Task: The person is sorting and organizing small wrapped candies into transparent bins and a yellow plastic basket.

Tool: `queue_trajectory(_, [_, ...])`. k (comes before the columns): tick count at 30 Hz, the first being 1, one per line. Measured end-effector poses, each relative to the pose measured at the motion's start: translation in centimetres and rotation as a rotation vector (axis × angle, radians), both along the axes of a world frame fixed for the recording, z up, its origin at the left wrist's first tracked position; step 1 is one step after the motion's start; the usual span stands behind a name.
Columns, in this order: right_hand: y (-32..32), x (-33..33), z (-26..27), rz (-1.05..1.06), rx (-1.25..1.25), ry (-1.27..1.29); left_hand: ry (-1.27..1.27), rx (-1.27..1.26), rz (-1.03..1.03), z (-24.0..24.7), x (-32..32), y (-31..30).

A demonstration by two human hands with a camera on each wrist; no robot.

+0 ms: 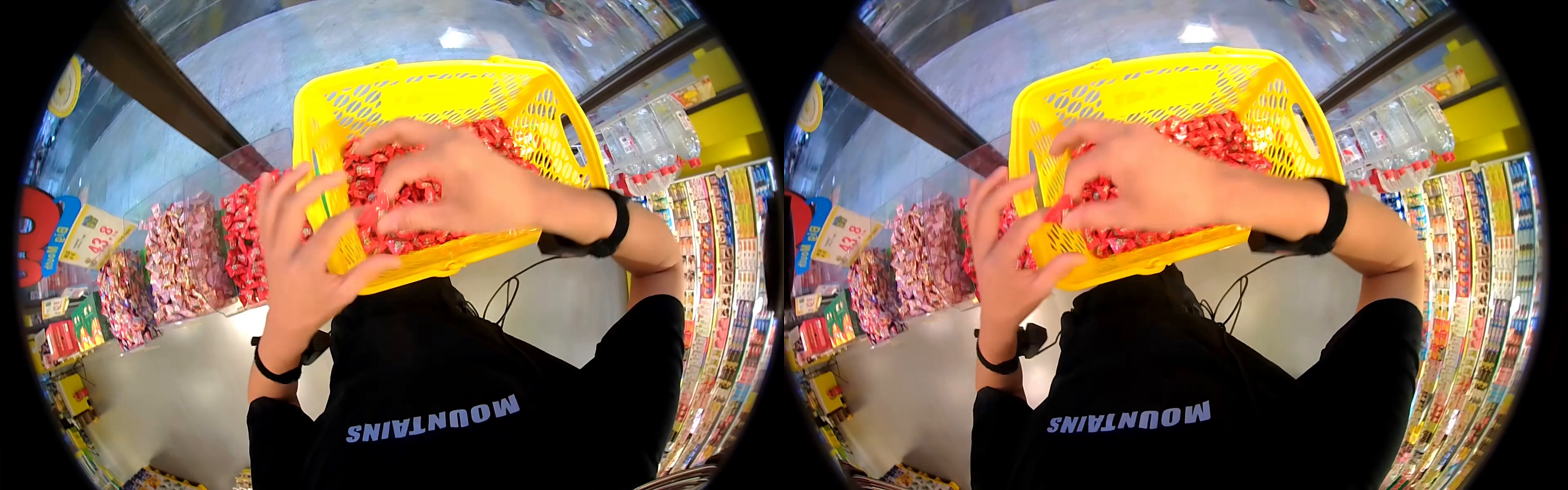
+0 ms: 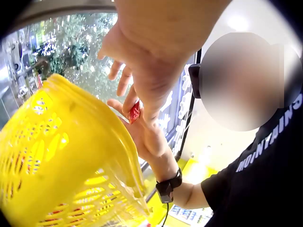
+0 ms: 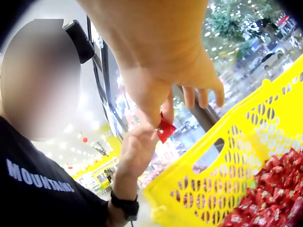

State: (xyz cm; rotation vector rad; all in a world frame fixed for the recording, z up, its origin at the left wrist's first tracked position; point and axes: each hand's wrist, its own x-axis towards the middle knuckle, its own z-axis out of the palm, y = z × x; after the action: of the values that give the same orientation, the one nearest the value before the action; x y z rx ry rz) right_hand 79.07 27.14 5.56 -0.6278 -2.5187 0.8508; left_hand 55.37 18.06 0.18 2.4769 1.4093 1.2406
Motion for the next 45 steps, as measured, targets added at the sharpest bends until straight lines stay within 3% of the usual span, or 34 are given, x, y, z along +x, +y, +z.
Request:
queue_trajectory(6, [-4.0, 2.0, -2.3, -0.138, -0.017, 0.169, -0.023, -0.027, -0.089, -1.2, 2.0, 0.4])
queue_trajectory(9, [-5.5, 3.0, -3.5, -0.189, 0.200, 0.127, 0.016, -0.038, -0.106, -1.9, 2.6, 0.0])
queue_trajectory(19, [-7.5, 2.2, -5.8, -0.205, 0.496, 0.102, 0.046, -0.004, -0.060, -2.6, 1.0, -1.6])
queue_trajectory(25, [-7.2, 5.7, -5.0, -0.345, 0.535, 0.001, 0.023, 0.050, 0.296, -5.4, -5.8, -1.9])
queue_trajectory(33, [-4.8, 15.1, -4.1, -0.762, 0.661, -0.138, 0.313, -0.351, 0.440, -14.5, -9.4, -2.6])
queue_trajectory(37, [-4.3, 17.0, -4.3, -0.837, 0.549, -0.113, 0.301, -0.286, 0.479, -11.4, -8.6, -1.8])
queue_trajectory(41, [-3.4, 18.7, -4.1, -0.837, 0.587, -0.122, 0.178, -0.192, 0.405, -1.5, -5.4, -0.6])
queue_trajectory(45, [-3.3, 19.3, -4.8, -0.832, 0.520, -0.065, 0.267, -0.033, 0.236, 7.8, -0.5, 0.8])
